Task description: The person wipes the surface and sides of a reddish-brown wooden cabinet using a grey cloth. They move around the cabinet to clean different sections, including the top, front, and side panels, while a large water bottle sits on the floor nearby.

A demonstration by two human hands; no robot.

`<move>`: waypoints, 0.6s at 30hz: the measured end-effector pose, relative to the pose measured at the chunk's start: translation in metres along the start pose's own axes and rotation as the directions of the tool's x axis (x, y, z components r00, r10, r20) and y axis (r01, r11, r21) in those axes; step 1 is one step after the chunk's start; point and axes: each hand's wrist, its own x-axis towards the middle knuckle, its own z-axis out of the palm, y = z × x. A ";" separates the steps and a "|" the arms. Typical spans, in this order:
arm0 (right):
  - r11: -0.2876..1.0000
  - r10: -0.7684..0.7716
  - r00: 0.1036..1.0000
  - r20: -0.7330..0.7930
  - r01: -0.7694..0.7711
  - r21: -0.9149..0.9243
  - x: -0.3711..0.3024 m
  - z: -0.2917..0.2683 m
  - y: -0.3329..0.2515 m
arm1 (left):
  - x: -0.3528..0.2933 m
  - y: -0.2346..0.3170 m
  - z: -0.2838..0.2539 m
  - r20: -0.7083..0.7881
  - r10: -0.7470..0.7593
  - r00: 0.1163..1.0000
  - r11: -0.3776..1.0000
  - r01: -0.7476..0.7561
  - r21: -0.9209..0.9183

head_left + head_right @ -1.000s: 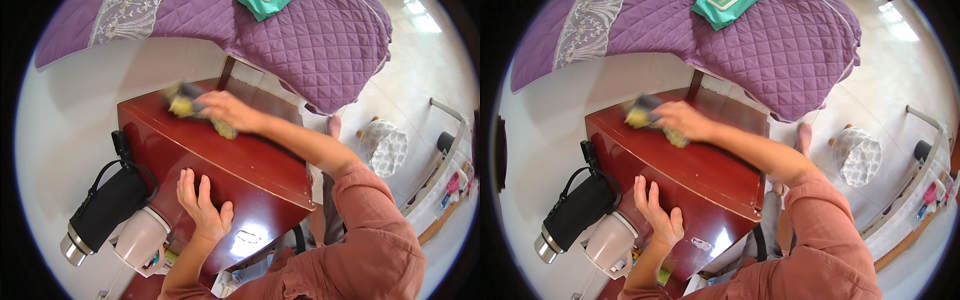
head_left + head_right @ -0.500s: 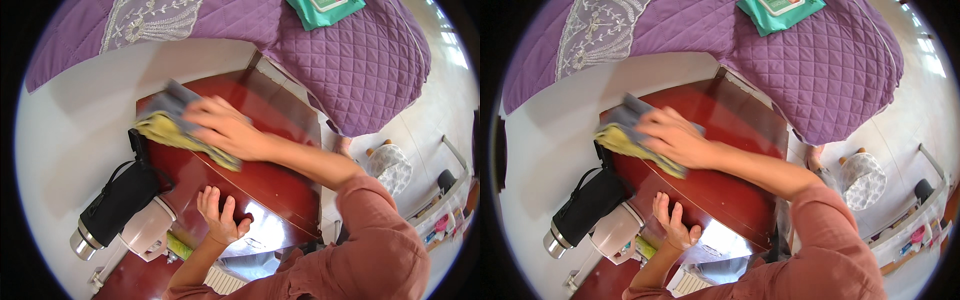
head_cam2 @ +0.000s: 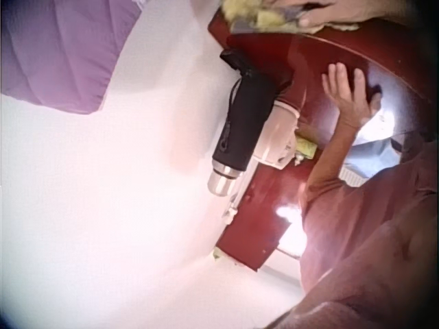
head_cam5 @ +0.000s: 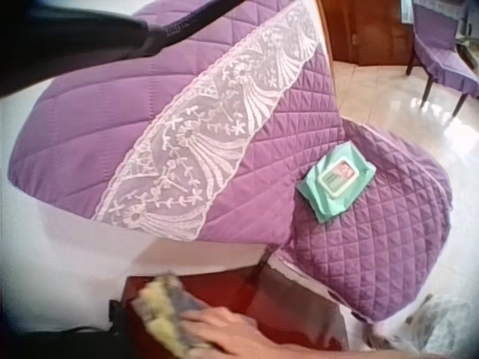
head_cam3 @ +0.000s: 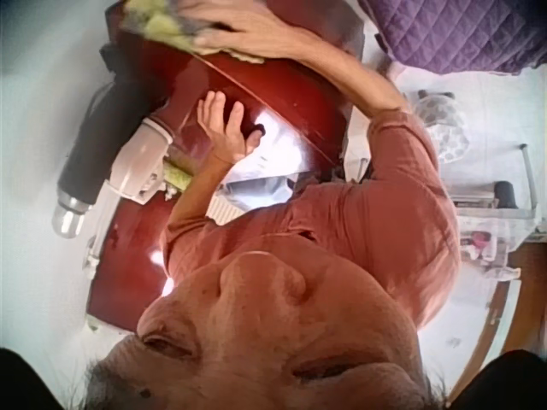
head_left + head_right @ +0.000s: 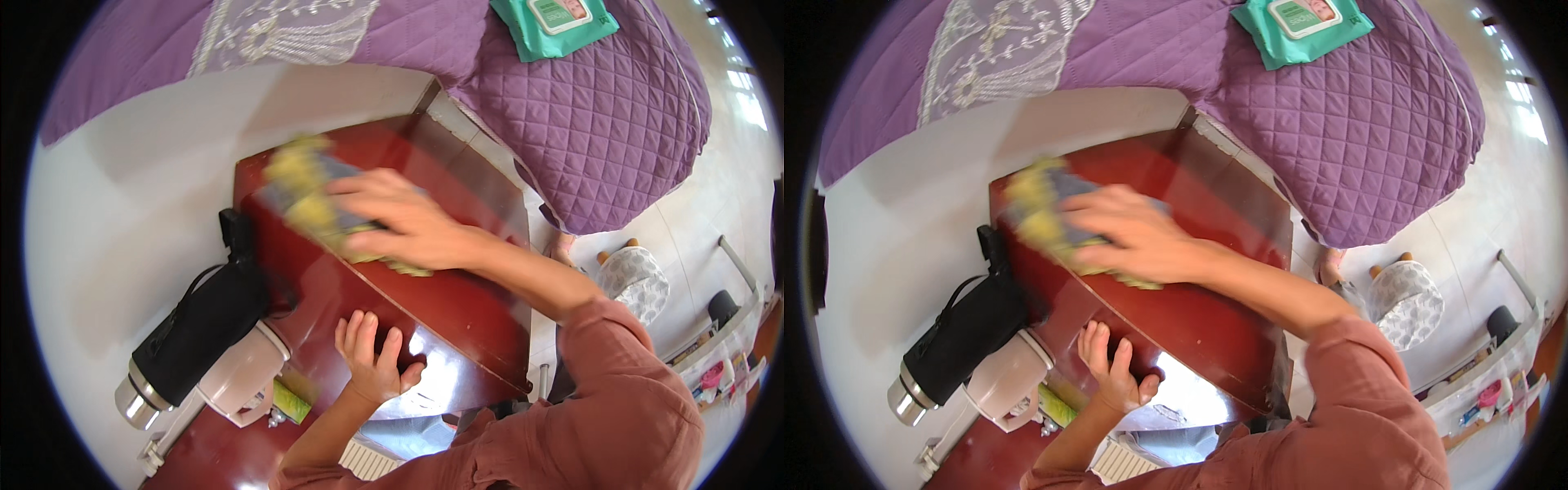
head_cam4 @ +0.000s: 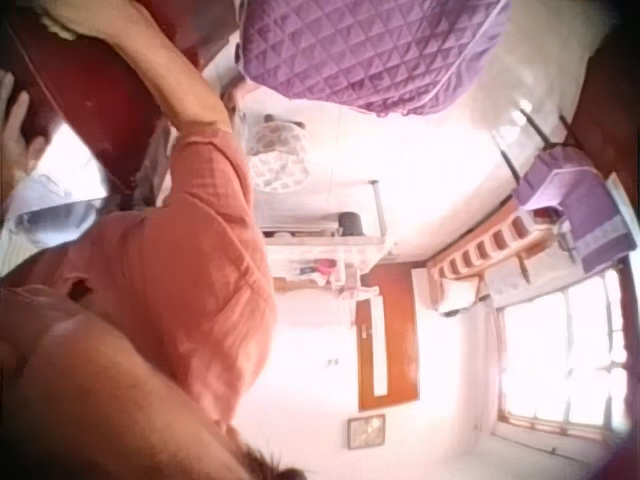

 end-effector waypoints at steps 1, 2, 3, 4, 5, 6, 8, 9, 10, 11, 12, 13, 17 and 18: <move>0.998 -0.063 0.998 0.015 0.063 -0.003 0.030 0.009 -0.009 | 0.001 0.001 -0.001 0.003 -0.003 1.000 1.000 0.003 0.004; 0.992 -0.126 0.992 0.023 0.127 -0.004 0.054 0.016 -0.008 | 0.004 0.000 -0.001 -0.002 0.005 1.000 1.000 -0.005 0.007; 0.989 -0.139 0.990 0.004 0.139 0.040 0.069 0.021 0.006 | 0.005 0.001 -0.002 -0.003 0.011 1.000 1.000 -0.011 0.011; 0.984 -0.153 0.988 -0.007 0.153 0.087 0.081 0.023 0.024 | 0.005 0.002 -0.001 -0.008 0.008 1.000 1.000 -0.008 0.017; 0.968 -0.174 0.984 -0.032 0.177 0.177 0.083 0.025 0.043 | 0.007 0.004 -0.002 -0.014 0.002 1.000 1.000 -0.001 0.029; 0.977 -0.116 0.989 -0.087 0.129 0.169 0.077 0.029 0.070 | 0.007 0.005 0.000 -0.021 -0.022 1.000 0.999 0.022 0.033; 0.987 0.004 0.979 -0.204 0.029 0.159 0.051 0.029 0.138 | 0.000 0.005 0.004 -0.057 -0.030 0.998 0.999 0.031 0.027; 0.997 0.067 0.961 -0.267 -0.057 0.046 0.028 0.025 0.199 | -0.001 0.000 0.006 -0.071 -0.014 0.997 1.000 0.014 -0.008; 0.987 0.124 0.935 -0.332 -0.152 -0.059 0.005 0.012 0.249 | -0.005 0.001 0.009 -0.104 -0.026 0.994 0.999 0.029 0.029; 0.939 0.273 0.903 -0.331 -0.326 -0.114 -0.022 -0.006 0.289 | -0.018 0.002 0.016 -0.171 -0.023 0.985 0.997 0.036 0.075; 0.819 0.484 0.827 -0.286 -0.543 -0.186 -0.059 -0.025 0.318 | -0.024 0.001 0.021 -0.208 -0.027 0.978 0.995 0.047 0.093; 0.676 0.638 0.724 -0.262 -0.689 -0.259 -0.097 -0.042 0.336 | -0.028 0.001 0.027 -0.242 -0.030 0.970 0.992 0.059 0.111; 0.524 0.770 0.587 -0.250 -0.805 -0.277 -0.179 -0.044 0.312 | -0.028 -0.004 0.015 -0.156 -0.043 0.987 0.998 0.050 0.046; 0.563 0.747 0.616 -0.250 -0.787 -0.255 -0.175 -0.044 0.297 | -0.029 -0.006 0.013 -0.121 -0.039 0.992 0.999 0.043 0.024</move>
